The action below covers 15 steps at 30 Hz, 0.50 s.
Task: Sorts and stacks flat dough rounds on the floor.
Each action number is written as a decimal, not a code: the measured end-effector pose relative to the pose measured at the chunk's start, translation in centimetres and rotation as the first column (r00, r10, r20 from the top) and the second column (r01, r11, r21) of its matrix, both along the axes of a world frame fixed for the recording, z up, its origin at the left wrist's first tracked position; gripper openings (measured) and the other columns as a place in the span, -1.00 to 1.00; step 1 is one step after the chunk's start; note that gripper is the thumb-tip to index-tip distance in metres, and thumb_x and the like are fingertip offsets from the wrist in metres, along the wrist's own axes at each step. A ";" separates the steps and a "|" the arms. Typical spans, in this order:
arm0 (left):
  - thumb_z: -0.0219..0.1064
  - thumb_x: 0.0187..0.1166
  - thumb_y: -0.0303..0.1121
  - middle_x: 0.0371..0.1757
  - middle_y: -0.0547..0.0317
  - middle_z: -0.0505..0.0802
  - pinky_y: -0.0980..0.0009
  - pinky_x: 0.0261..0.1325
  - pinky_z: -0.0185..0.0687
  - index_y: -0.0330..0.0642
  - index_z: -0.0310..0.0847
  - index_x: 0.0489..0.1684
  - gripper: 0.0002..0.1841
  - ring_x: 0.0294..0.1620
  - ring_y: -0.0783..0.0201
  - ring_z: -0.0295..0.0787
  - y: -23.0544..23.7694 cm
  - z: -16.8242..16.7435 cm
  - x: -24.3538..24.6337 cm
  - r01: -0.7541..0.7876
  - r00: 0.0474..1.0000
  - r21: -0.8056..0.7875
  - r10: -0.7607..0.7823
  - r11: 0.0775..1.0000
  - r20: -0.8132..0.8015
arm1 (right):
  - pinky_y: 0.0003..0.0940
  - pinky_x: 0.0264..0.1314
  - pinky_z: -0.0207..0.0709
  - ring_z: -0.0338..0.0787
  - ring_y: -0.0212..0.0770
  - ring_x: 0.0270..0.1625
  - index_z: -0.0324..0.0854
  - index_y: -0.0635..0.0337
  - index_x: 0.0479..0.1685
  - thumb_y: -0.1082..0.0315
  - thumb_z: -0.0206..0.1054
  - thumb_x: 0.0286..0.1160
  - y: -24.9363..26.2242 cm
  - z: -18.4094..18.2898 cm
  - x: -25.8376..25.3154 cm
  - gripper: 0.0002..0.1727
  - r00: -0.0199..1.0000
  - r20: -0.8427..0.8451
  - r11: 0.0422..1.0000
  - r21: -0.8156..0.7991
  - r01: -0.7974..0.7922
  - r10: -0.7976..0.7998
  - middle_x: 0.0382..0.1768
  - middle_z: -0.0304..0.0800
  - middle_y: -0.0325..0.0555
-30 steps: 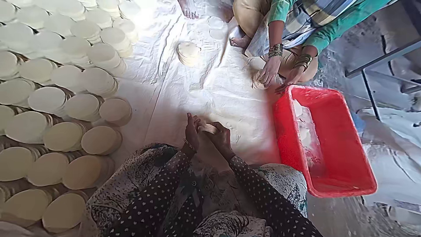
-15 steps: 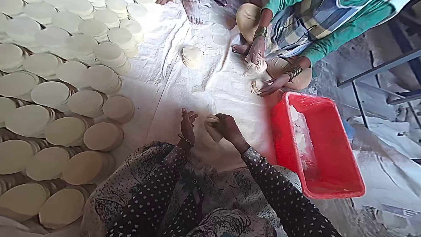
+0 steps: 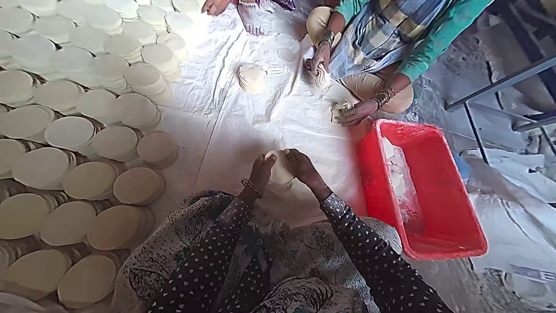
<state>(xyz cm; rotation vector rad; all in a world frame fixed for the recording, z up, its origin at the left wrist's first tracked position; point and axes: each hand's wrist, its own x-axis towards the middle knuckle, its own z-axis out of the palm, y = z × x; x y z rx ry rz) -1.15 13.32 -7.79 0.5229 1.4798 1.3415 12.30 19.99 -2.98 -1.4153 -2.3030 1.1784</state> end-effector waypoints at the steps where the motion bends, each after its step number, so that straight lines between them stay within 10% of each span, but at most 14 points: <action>1: 0.18 0.81 -0.27 0.16 -0.36 0.73 -0.03 0.32 0.57 -0.49 0.47 0.36 -0.59 0.18 -0.10 0.71 0.1 0.3 -0.4 0.112 0.959 -0.030 -0.116 0.993 -0.260 | 0.33 0.07 0.62 0.83 0.31 0.04 0.39 0.16 0.64 -0.11 -0.14 0.91 0.1 -0.5 0.6 -0.37 0.998 0.057 0.998 0.050 0.023 -0.026 0.06 0.80 0.32; 5: 0.38 0.64 -0.25 0.05 -0.36 0.79 -0.23 0.16 0.63 -0.42 0.52 0.35 -0.54 0.11 -0.30 0.78 0.2 3.1 -1.2 0.368 0.426 -0.386 -0.522 0.846 -0.739 | 0.38 0.27 0.57 0.75 0.38 0.30 0.18 0.18 0.79 -0.02 0.09 0.85 2.1 -1.2 2.0 -0.33 0.961 0.245 0.988 0.120 0.098 -0.125 0.38 0.65 0.36; 10: 0.30 0.67 -0.25 0.20 -0.32 0.77 -0.21 0.23 0.60 -0.34 0.49 0.45 -0.54 0.24 -0.27 0.75 0.4 4.0 -1.1 0.396 0.244 -0.571 -0.682 0.719 -0.689 | 0.30 0.37 0.54 0.75 0.31 0.32 0.33 0.25 0.69 0.05 0.15 0.83 3.9 -2.1 3.4 -0.40 0.969 0.190 0.987 0.059 0.151 -0.159 0.35 0.70 0.33; 15: 0.47 0.54 -0.29 -0.21 -0.03 0.81 0.22 0.06 0.65 -0.35 0.67 -0.05 -0.73 -0.14 0.21 0.75 -0.3 4.3 -1.8 0.506 0.743 0.070 -0.393 0.860 -0.541 | -0.15 0.15 0.71 0.87 -0.11 0.06 0.57 0.32 0.42 -0.19 -0.29 0.90 4.2 -4.4 2.5 -0.22 0.830 -0.295 0.760 -0.612 0.217 -0.474 0.09 0.87 0.11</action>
